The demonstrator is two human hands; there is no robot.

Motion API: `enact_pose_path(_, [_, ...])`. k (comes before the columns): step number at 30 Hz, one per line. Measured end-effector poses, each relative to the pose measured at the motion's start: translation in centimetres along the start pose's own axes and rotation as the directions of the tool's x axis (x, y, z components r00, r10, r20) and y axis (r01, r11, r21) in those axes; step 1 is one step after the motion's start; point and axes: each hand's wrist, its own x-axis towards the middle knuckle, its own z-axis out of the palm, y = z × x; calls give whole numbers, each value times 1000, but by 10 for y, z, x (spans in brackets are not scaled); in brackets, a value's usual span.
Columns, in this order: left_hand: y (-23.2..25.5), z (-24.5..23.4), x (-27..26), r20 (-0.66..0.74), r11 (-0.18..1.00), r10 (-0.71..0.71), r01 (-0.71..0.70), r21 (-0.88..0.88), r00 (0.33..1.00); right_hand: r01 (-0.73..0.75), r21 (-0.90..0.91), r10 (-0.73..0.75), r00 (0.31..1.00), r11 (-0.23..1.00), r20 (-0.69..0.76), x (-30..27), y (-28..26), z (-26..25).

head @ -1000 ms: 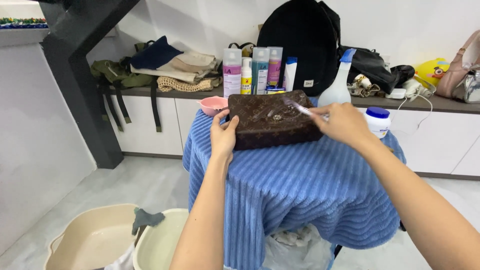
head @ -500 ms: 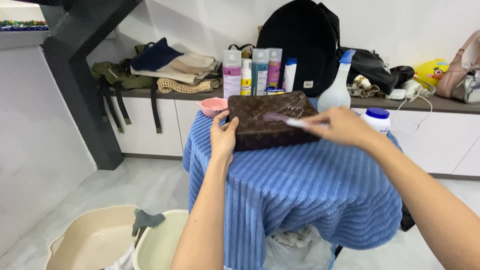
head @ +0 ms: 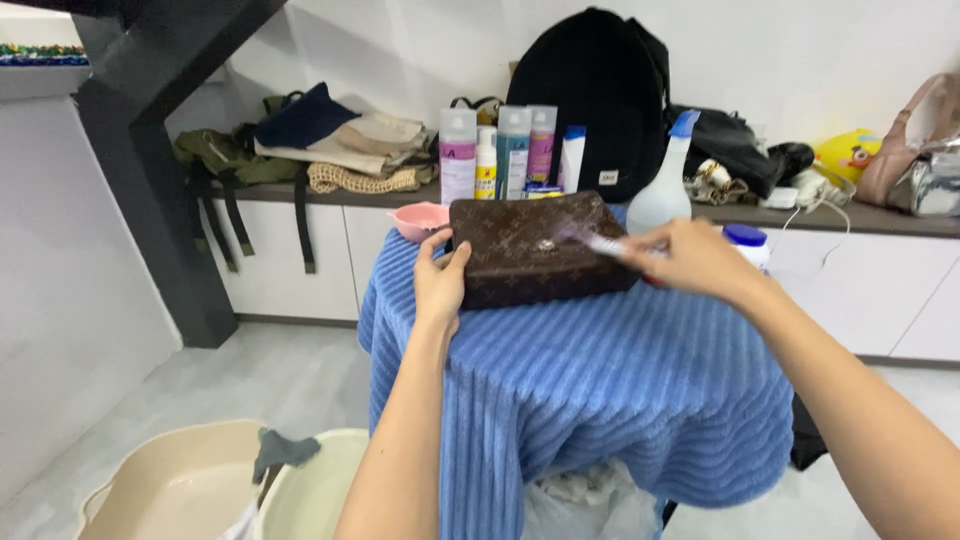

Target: Cleaning a brown leather bag by applying solution and scrubbing with a toothbrush and wiping with a cloth.

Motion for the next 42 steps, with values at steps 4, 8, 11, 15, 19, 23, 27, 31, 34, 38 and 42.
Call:
enact_pose_path(4, [3,1,0,3,999,-35,35,-27,999,-60,90,60,998,994,3,-1,7,-5])
enact_pose_path(8, [5,0,0,5,999,-49,49,0,999,-86,69,96,982,994,-159,22,41,30])
enact_pose_path(11, [6,-3,-1,9,999,-32,32,15,999,17,409,95,963,912,-251,13,45,63])
enact_pose_path(15, [-4,-3,5,-27,997,-12,10,-80,1000,162,572,179,851,804,-493,6,52,77])
enact_pose_path(19, [-14,-2,15,-47,994,21,-26,-109,999,214,630,152,867,747,-475,-2,47,69])
enact_pose_path(23, [-5,-4,12,-43,993,9,-13,-115,999,121,537,158,881,835,-445,14,68,82])
enact_pose_path(27, [3,-5,3,-34,996,-15,12,-90,999,44,446,142,917,894,-373,33,79,69])
enact_pose_path(31, [1,-6,5,-18,995,-36,34,-91,999,110,597,44,971,795,-237,45,71,25])
enact_pose_path(34, [11,-4,-6,-33,996,-27,24,-83,999,71,205,-86,994,976,68,56,65,-13])
enact_pose_path(38, [23,-2,-17,7,998,-33,33,-51,999,68,-321,18,966,945,259,101,95,3])
enact_pose_path(42, [21,-2,-16,14,999,-21,22,-34,1000,97,-299,-26,972,949,234,110,95,-12])
